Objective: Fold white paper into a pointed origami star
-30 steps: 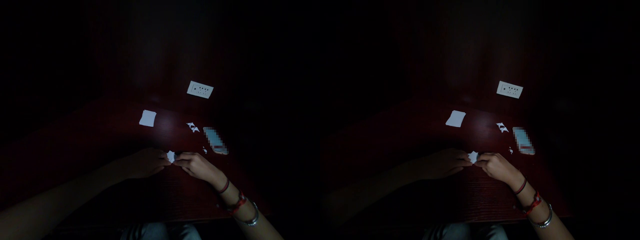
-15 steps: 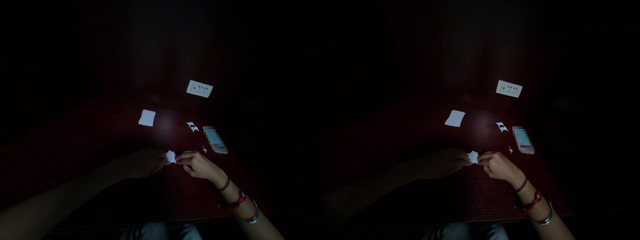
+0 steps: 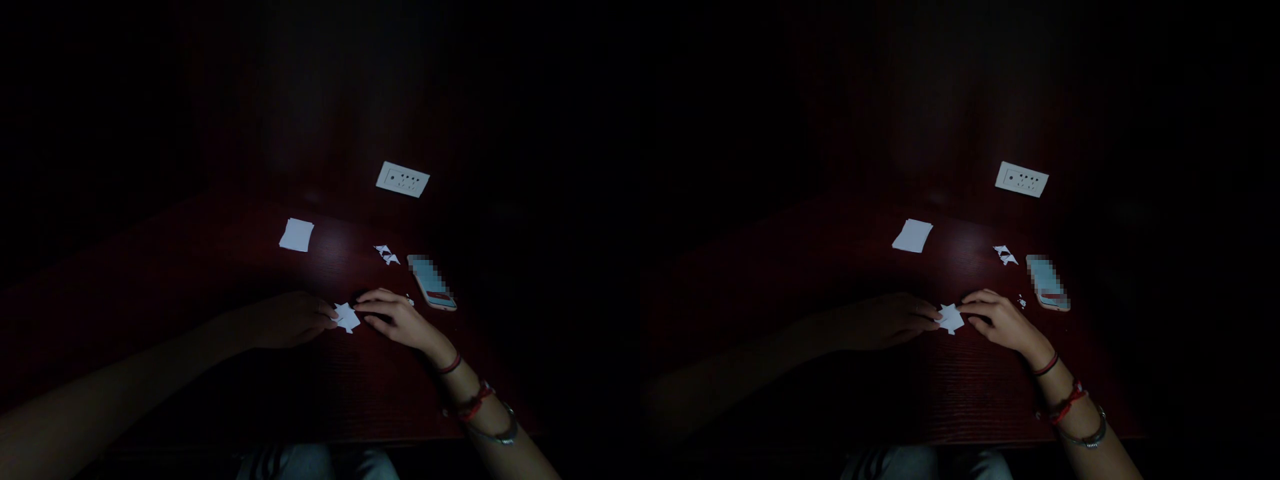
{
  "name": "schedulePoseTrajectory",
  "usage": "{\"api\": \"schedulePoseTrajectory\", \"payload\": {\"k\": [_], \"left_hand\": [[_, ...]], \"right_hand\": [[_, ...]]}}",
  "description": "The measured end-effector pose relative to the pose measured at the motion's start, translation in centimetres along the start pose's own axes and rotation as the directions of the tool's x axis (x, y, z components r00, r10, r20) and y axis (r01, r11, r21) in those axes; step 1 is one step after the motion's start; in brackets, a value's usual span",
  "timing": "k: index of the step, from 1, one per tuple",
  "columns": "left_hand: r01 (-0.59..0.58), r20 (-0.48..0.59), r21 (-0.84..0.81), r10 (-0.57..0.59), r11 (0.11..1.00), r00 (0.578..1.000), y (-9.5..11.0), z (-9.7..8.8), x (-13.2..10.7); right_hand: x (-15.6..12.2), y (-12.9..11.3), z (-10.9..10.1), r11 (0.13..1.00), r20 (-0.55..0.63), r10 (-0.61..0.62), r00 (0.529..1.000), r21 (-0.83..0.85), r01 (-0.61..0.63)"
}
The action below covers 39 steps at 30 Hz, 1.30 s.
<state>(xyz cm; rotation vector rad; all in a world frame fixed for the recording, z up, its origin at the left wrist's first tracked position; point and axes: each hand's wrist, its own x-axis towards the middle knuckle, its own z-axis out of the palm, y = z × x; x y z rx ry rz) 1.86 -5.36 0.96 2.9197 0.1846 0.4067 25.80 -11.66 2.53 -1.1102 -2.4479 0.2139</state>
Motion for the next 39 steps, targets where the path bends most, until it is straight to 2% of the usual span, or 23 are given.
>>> {"api": "schedulePoseTrajectory", "payload": {"k": [4,8,13,20,30,39], "left_hand": [[0.017,-0.032,-0.003,-0.017,1.000,0.999,0.2,-0.1,0.0],[0.020,-0.015,-0.013,-0.020,1.000,1.000,0.4,-0.5,0.2],[0.010,0.010,-0.022,-0.010,1.000,1.000,0.0,-0.5,0.4],[0.004,0.005,0.015,-0.004,1.000,1.000,0.0,-0.2,0.4],[-0.010,-0.025,0.009,0.010,1.000,1.000,0.6,-0.7,0.7],[-0.021,-0.052,-0.021,0.020,1.000,0.998,0.4,-0.8,0.3]], "right_hand": [[0.3,-0.5,0.2,0.998,0.070,-0.060,0.996,0.002,0.060],[0.5,-1.1,0.4,0.994,0.125,-0.108,0.986,-0.014,0.110],[0.5,-1.4,0.4,0.992,0.169,-0.108,0.980,-0.047,0.118],[0.7,-1.5,0.4,0.991,0.176,-0.117,0.977,-0.044,0.126],[0.7,-2.0,0.4,0.983,0.204,-0.075,0.976,-0.152,0.107],[0.7,-1.7,0.5,0.992,0.198,-0.090,0.976,-0.067,0.106]]}}
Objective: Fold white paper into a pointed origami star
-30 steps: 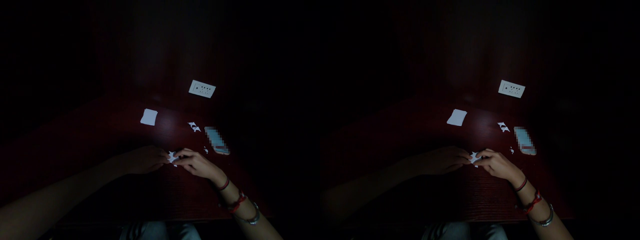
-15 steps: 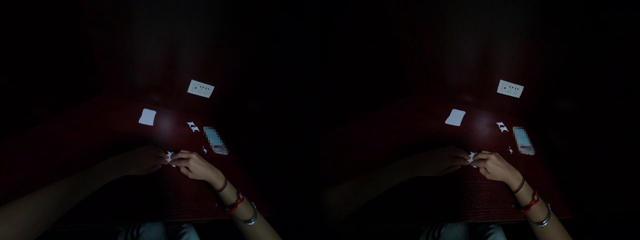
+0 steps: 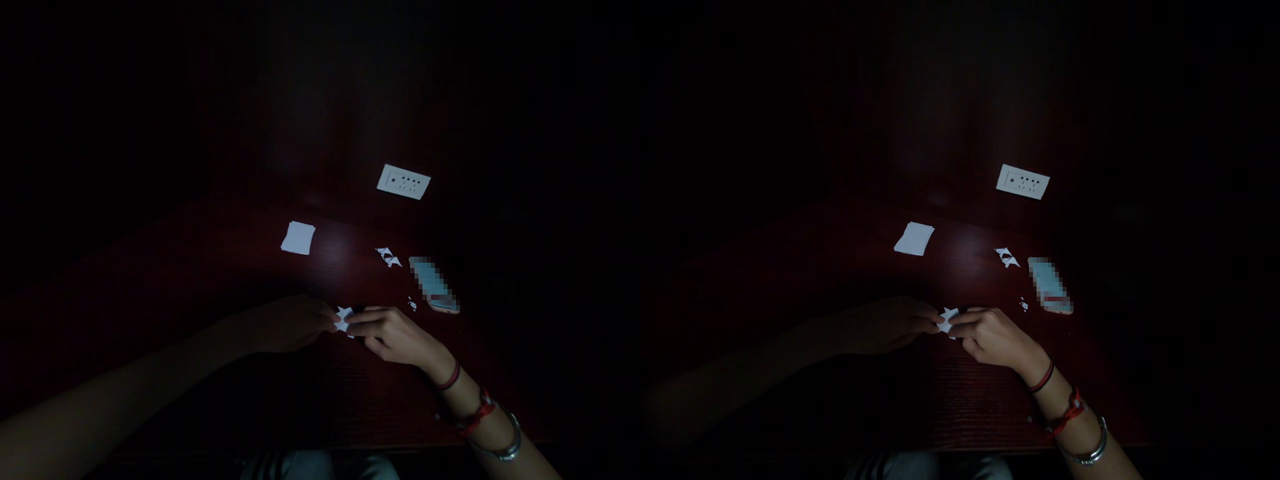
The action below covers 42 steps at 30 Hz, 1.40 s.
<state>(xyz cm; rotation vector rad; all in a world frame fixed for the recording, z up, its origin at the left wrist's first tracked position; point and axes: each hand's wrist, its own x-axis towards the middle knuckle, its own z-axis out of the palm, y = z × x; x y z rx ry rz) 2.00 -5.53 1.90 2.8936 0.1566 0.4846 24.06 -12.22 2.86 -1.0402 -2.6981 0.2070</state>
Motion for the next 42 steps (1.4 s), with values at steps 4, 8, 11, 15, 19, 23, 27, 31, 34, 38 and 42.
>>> {"api": "schedulePoseTrajectory", "payload": {"k": [4,8,11,15,19,23,27,31,34,38,42], "left_hand": [[0.017,0.002,0.011,-0.017,1.000,1.000,0.1,0.1,-0.3],[0.024,-0.030,0.009,-0.024,1.000,0.999,0.1,0.4,-0.5],[0.033,-0.004,0.018,-0.033,0.999,0.999,0.0,0.4,-0.5],[0.019,0.025,0.057,-0.020,0.998,0.999,-0.7,0.8,-0.6],[-0.005,0.020,0.106,0.002,0.994,1.000,-0.8,1.0,-0.6],[-0.006,0.029,0.134,0.002,0.991,1.000,0.1,0.5,-0.3],[0.015,0.074,0.150,-0.026,0.989,0.997,0.8,0.2,-0.1],[0.020,0.074,0.171,-0.034,0.985,0.997,0.6,0.6,-0.3],[0.032,0.061,0.167,-0.043,0.985,0.997,0.3,0.8,-0.5],[0.019,0.029,0.139,-0.024,0.990,0.999,0.1,0.7,-0.5],[0.013,0.043,0.130,-0.019,0.991,0.999,0.3,0.5,-0.3]], "right_hand": [[-0.6,0.6,0.1,0.996,-0.080,0.027,0.996,0.088,-0.020],[-0.9,1.2,0.0,0.989,-0.180,0.104,0.978,0.124,-0.082],[-0.7,1.4,-0.1,0.989,-0.147,0.080,0.986,0.134,-0.060],[-0.2,1.6,0.1,0.989,-0.100,0.049,0.994,0.143,-0.034],[0.1,1.7,0.3,0.989,-0.094,0.039,0.995,0.148,-0.025],[0.2,1.7,0.3,0.991,-0.077,0.027,0.997,0.134,-0.016],[0.3,1.8,0.4,0.990,-0.077,0.022,0.997,0.142,-0.011],[0.2,2.0,0.3,0.985,-0.074,0.005,0.997,0.173,0.008],[0.1,2.1,0.3,0.985,-0.086,0.016,0.996,0.172,-0.001],[0.2,2.0,0.4,0.988,-0.102,0.011,0.995,0.155,0.005],[0.2,2.1,0.3,0.985,-0.096,-0.004,0.995,0.172,0.020]]}}
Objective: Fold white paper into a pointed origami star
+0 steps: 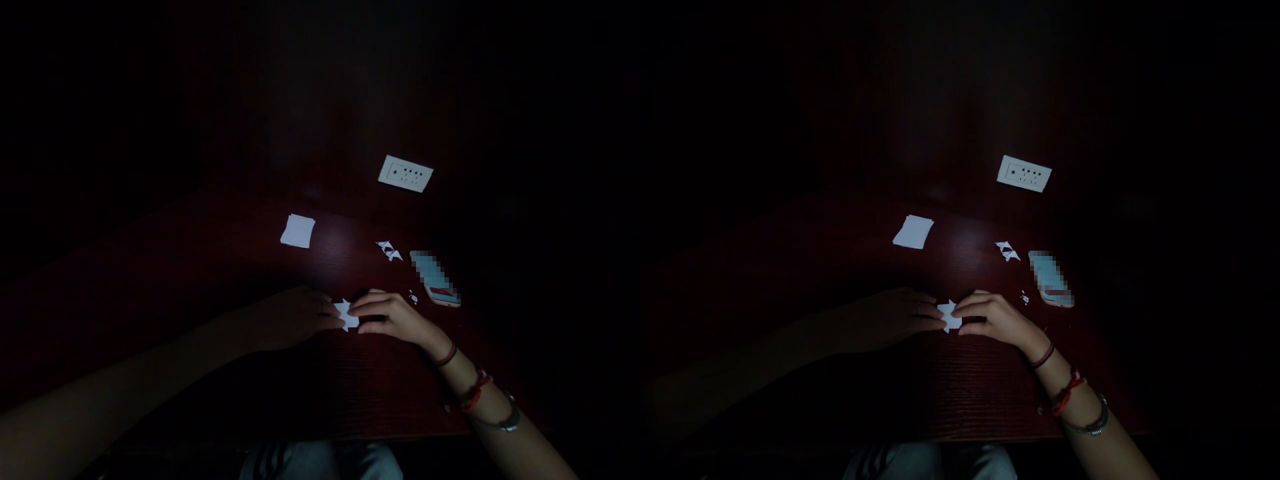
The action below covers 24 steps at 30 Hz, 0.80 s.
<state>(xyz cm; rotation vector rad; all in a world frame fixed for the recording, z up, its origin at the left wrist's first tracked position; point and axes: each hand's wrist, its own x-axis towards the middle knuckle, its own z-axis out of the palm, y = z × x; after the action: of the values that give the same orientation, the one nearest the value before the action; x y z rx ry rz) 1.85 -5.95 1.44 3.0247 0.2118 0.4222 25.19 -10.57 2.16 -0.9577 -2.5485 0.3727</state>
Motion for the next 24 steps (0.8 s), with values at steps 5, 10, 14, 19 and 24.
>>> {"api": "schedulePoseTrajectory", "payload": {"k": [5,10,14,19,24], "left_hand": [[-0.012,0.036,0.009,0.011,1.000,0.999,0.1,-0.1,0.0],[0.009,0.042,0.003,-0.010,1.000,0.999,-0.1,0.0,-0.4],[-0.009,0.019,-0.020,0.009,1.000,1.000,-0.3,0.2,-0.4],[-0.045,-0.006,-0.058,0.045,0.997,0.999,0.1,0.1,-0.1],[-0.020,0.052,-0.071,0.024,0.997,0.998,0.3,0.0,0.0]], "right_hand": [[0.0,0.0,0.0,1.000,-0.011,0.001,1.000,-0.005,-0.001],[0.1,-0.2,0.1,0.999,-0.001,-0.020,1.000,-0.047,0.020],[0.3,-0.5,0.2,0.996,0.011,-0.010,1.000,-0.085,0.011],[0.8,-0.5,0.9,0.996,-0.003,0.029,1.000,-0.088,-0.029],[0.8,-0.3,1.0,0.998,0.012,0.061,0.998,-0.036,-0.061]]}}
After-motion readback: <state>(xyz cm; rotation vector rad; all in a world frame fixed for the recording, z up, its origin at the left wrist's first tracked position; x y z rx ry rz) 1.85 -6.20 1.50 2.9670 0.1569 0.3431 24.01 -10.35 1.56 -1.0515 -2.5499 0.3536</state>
